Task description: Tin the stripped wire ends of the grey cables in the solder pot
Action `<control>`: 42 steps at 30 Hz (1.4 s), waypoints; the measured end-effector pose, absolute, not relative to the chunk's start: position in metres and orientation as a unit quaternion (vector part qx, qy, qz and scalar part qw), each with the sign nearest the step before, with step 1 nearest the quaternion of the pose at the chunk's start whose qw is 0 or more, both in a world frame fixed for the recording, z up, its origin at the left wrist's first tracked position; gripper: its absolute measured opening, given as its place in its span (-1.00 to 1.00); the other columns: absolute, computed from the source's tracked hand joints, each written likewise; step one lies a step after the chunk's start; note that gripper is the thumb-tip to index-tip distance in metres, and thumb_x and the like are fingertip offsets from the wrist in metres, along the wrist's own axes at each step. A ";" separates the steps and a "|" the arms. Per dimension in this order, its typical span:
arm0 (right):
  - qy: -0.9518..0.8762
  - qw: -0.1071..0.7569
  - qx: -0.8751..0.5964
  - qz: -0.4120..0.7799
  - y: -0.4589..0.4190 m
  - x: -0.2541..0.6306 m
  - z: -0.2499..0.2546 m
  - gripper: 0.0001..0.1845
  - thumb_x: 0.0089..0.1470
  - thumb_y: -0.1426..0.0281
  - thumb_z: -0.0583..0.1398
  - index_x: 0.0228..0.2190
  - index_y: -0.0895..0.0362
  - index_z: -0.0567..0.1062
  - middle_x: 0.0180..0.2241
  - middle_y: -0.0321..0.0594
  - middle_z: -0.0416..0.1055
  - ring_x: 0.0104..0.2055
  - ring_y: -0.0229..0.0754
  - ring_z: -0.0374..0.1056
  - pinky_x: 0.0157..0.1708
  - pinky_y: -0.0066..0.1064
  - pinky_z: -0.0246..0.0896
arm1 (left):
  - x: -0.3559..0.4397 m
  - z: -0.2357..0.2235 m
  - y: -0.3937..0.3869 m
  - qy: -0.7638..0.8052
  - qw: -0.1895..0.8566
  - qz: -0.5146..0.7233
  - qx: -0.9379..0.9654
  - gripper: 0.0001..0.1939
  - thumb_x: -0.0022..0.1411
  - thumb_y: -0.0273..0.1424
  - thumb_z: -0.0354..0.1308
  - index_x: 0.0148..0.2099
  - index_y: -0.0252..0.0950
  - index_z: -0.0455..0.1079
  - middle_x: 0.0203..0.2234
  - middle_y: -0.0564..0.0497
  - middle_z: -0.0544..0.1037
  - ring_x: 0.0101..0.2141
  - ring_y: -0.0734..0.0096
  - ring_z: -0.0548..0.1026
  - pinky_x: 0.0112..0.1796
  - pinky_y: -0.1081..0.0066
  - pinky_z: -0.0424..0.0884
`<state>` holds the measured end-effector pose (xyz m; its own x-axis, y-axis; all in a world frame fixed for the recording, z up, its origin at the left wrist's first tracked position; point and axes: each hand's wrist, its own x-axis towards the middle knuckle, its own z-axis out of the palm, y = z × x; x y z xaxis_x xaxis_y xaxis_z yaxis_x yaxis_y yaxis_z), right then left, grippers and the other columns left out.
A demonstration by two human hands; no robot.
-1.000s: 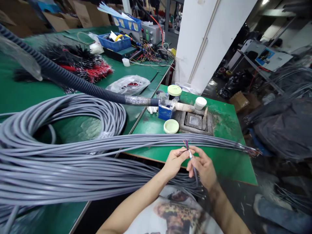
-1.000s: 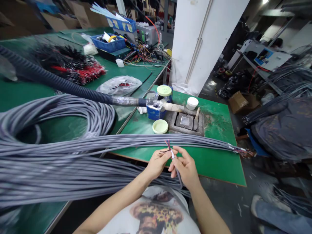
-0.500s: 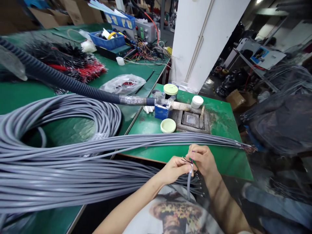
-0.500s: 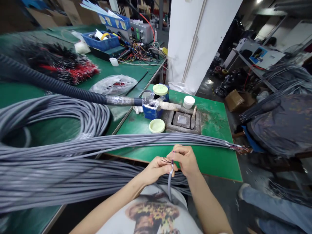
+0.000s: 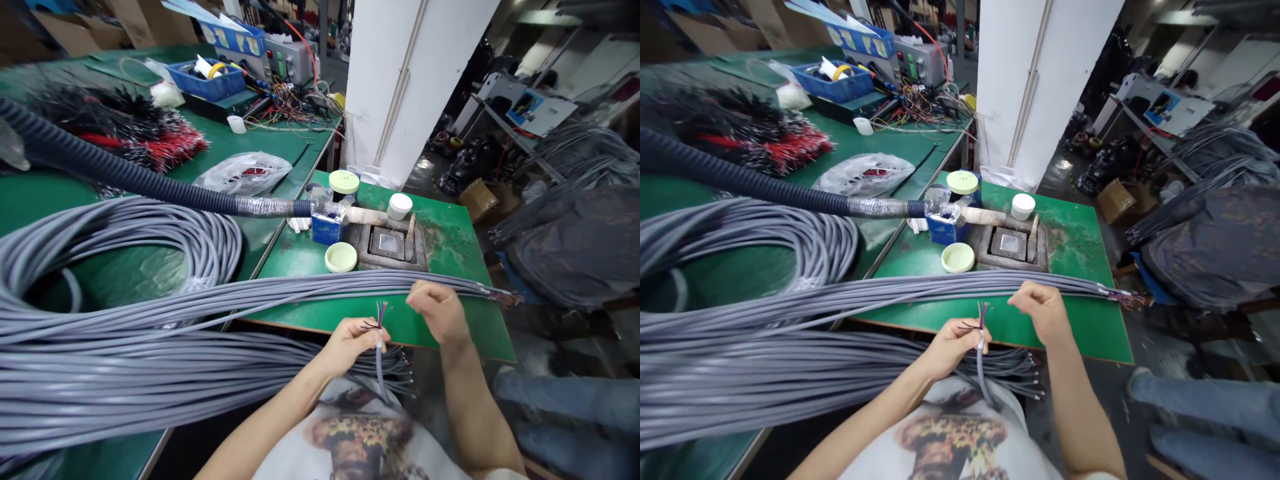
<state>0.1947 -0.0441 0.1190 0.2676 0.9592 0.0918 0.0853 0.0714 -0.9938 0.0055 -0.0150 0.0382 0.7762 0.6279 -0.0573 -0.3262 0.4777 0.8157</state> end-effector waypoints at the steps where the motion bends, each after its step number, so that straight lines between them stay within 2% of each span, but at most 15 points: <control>1: -0.496 0.518 -0.580 0.387 -0.049 0.191 0.119 -0.82 -0.05 0.36 0.28 -0.62 0.12 0.49 -0.60 -0.31 0.28 -0.50 -0.27 0.18 -0.45 -0.38 0.07 | 0.006 0.037 -0.014 0.183 0.841 0.287 0.421 -0.75 0.11 -0.26 0.28 -0.35 -0.40 0.55 -0.55 -0.03 0.52 -0.52 0.52 0.38 -0.40 0.50 0.29; 4: -0.545 0.457 -0.610 0.350 -0.057 0.176 0.118 -0.81 -0.03 0.36 0.29 -0.61 0.12 0.48 -0.59 -0.33 0.30 -0.49 -0.27 0.20 -0.42 -0.39 0.09 | 0.007 0.038 -0.012 0.192 0.848 0.283 0.406 -0.76 0.09 -0.27 0.30 -0.34 -0.39 0.55 -0.53 -0.03 0.54 -0.52 0.50 0.41 -0.38 0.48 0.32; 11: -0.560 0.448 -0.624 0.311 -0.053 0.159 0.121 -0.88 -0.03 0.35 0.28 -0.54 0.11 0.49 -0.53 -0.30 0.37 -0.46 -0.25 0.25 -0.41 -0.39 0.14 | 0.007 0.042 -0.014 0.181 0.843 0.293 0.414 -0.81 0.08 -0.31 0.31 -0.38 -0.37 0.54 -0.51 0.01 0.52 -0.49 0.51 0.44 -0.36 0.49 0.35; 15: -0.552 0.472 -0.618 0.300 -0.052 0.160 0.117 -0.84 0.01 0.34 0.25 -0.55 0.12 0.49 -0.55 -0.31 0.35 -0.47 -0.25 0.24 -0.42 -0.39 0.13 | 0.006 0.043 -0.015 0.176 0.846 0.296 0.407 -0.82 0.06 -0.31 0.33 -0.38 -0.36 0.55 -0.50 0.02 0.52 -0.49 0.51 0.45 -0.36 0.49 0.36; 21: -0.464 0.564 -0.609 0.310 -0.052 0.156 0.097 -0.69 -0.02 0.33 0.27 -0.67 0.14 0.34 -0.66 -0.40 0.09 -0.57 -0.33 0.01 -0.53 -0.43 -0.05 | 0.007 0.047 -0.013 0.213 0.823 0.323 0.416 -0.80 0.05 -0.29 0.33 -0.40 -0.36 0.55 -0.51 0.00 0.53 -0.49 0.51 0.44 -0.35 0.49 0.37; 25: -0.390 0.631 -0.571 0.351 -0.045 0.158 0.085 -0.67 -0.09 0.38 0.30 -0.70 0.14 0.29 -0.67 -0.41 0.10 -0.57 -0.34 0.00 -0.53 -0.44 -0.04 | 0.011 0.050 -0.012 0.229 0.819 0.326 0.414 -0.76 0.02 -0.26 0.35 -0.41 -0.38 0.55 -0.49 -0.01 0.53 -0.47 0.51 0.44 -0.34 0.49 0.37; 30: -0.372 0.667 -0.564 0.315 -0.045 0.180 0.095 -0.65 -0.05 0.37 0.25 -0.71 0.11 0.24 -0.67 -0.42 0.04 -0.56 -0.32 0.01 -0.51 -0.43 0.00 | 0.010 0.045 -0.014 0.243 0.824 0.328 0.392 -0.72 -0.03 -0.24 0.38 -0.47 -0.38 0.51 -0.51 0.00 0.52 -0.52 0.52 0.43 -0.40 0.49 0.36; 32: -0.414 0.628 -0.586 0.302 -0.052 0.183 0.106 -0.70 -0.04 0.37 0.26 -0.69 0.12 0.31 -0.65 -0.39 0.11 -0.55 -0.31 0.05 -0.52 -0.43 0.01 | 0.009 0.042 -0.014 0.243 0.828 0.331 0.382 -0.73 -0.04 -0.24 0.38 -0.47 -0.38 0.51 -0.52 0.01 0.52 -0.53 0.52 0.43 -0.40 0.48 0.36; 36: -0.550 0.471 -0.638 0.261 -0.067 0.165 0.127 -0.81 0.01 0.37 0.26 -0.60 0.11 0.48 -0.62 -0.34 0.26 -0.55 -0.30 0.13 -0.53 -0.43 0.02 | 0.010 0.039 -0.015 0.231 0.811 0.333 0.422 -0.76 0.02 -0.26 0.35 -0.42 -0.37 0.54 -0.52 0.00 0.50 -0.50 0.50 0.41 -0.37 0.46 0.36; 39: -0.570 0.427 -0.672 0.204 -0.068 0.151 0.131 -0.86 0.03 0.35 0.26 -0.53 0.10 0.54 -0.63 -0.35 0.27 -0.56 -0.31 0.13 -0.52 -0.44 0.04 | 0.010 0.037 -0.015 0.212 0.796 0.347 0.448 -0.80 0.06 -0.29 0.32 -0.37 -0.34 0.56 -0.49 -0.01 0.49 -0.45 0.46 0.40 -0.35 0.44 0.35; 42: -0.557 0.415 -0.690 0.204 -0.063 0.148 0.128 -0.88 0.00 0.32 0.28 -0.48 0.11 0.57 -0.63 -0.36 0.27 -0.59 -0.33 0.11 -0.54 -0.45 0.05 | 0.009 0.035 -0.016 0.203 0.783 0.360 0.465 -0.83 0.09 -0.31 0.30 -0.38 -0.35 0.54 -0.48 -0.01 0.47 -0.43 0.46 0.38 -0.33 0.43 0.33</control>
